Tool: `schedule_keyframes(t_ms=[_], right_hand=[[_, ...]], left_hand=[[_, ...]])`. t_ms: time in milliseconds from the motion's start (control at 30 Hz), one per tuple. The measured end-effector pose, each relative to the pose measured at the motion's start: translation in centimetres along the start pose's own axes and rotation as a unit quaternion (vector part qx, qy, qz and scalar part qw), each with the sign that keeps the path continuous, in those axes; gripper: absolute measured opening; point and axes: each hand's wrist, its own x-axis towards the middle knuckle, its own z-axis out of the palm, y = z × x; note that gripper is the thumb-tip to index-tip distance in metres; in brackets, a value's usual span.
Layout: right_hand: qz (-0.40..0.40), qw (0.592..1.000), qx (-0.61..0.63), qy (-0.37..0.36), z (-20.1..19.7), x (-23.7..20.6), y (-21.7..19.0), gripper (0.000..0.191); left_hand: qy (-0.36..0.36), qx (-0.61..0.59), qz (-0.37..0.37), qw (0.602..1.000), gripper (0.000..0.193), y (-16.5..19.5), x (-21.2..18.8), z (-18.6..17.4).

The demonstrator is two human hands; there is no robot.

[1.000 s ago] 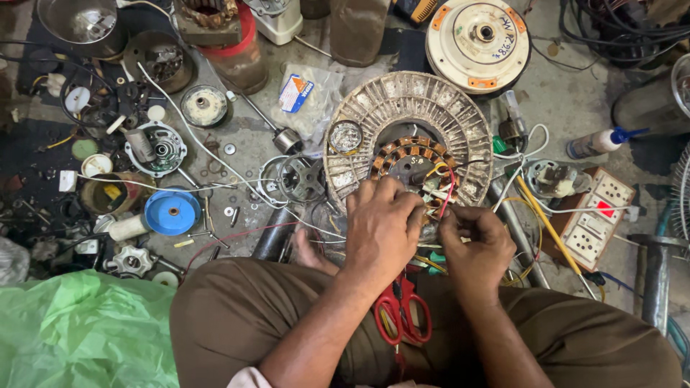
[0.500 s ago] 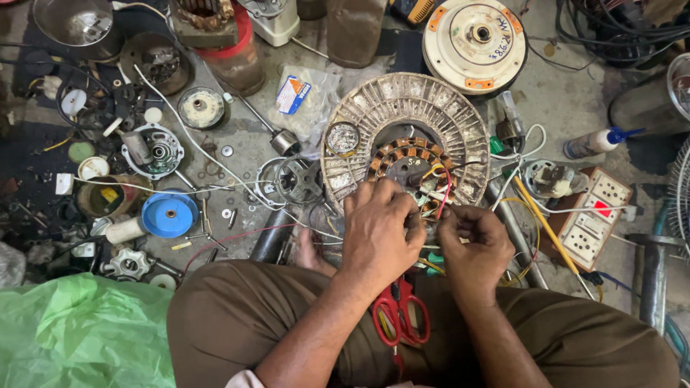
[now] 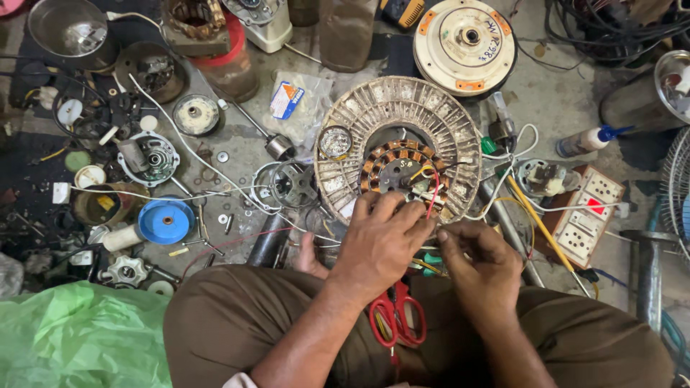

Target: The person sits on the floor of a cluttered repair workshop and works on a ceiling fan stator, arranging copper wire coils and connecting their colored lead wires together, at one point reaching into a bag for supplies before returning to the wiring.

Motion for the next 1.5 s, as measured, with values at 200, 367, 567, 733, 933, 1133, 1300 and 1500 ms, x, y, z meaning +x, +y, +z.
schedule_keyframes(t_ms=[200, 367, 567, 733, 933, 1133, 1300, 1500], right_hand=[[-0.070, 0.989, -0.127, -0.002, -0.5, -0.4, -0.7, 0.012], [-0.025, 0.995, -0.095, -0.001, -0.3, -0.7, -0.5, 0.010], [0.037, 0.999, -0.021, 0.024, 0.1, -1.0, 0.1, 0.008], [0.068, 0.990, 0.091, 0.090, 1.5, -1.3, 1.2, 0.009], [0.044, 0.987, 0.107, 0.116, 1.8, -0.8, 3.5, 0.009], [0.020, 0.975, 0.200, 0.095, 2.7, -0.3, 4.4, 0.009], [0.015, 0.985, 0.140, 0.098, 3.4, 0.2, 3.7, 0.008], [0.016, 0.993, 0.066, 0.095, 3.3, 1.0, 2.3, 0.009]], left_hand=[[0.019, -0.002, 0.029, 0.999, 0.017, -0.1, -0.2, -0.4], [0.016, 0.008, 0.032, 0.999, 0.021, -0.1, -0.2, -0.4], [0.024, -0.003, 0.003, 1.000, 0.019, 0.3, -0.2, -0.3], [-0.028, 0.001, -0.066, 0.997, 0.032, 0.3, 0.5, 0.5], [-0.108, 0.151, -0.065, 0.980, 0.043, -0.9, 2.1, 2.2], [-0.106, 0.138, -0.016, 0.985, 0.010, -2.9, 3.0, 3.2], [-0.070, 0.124, -0.017, 0.990, 0.008, -3.1, 2.6, 3.3], [-0.048, 0.098, -0.022, 0.994, 0.005, -3.0, 3.0, 3.2]])
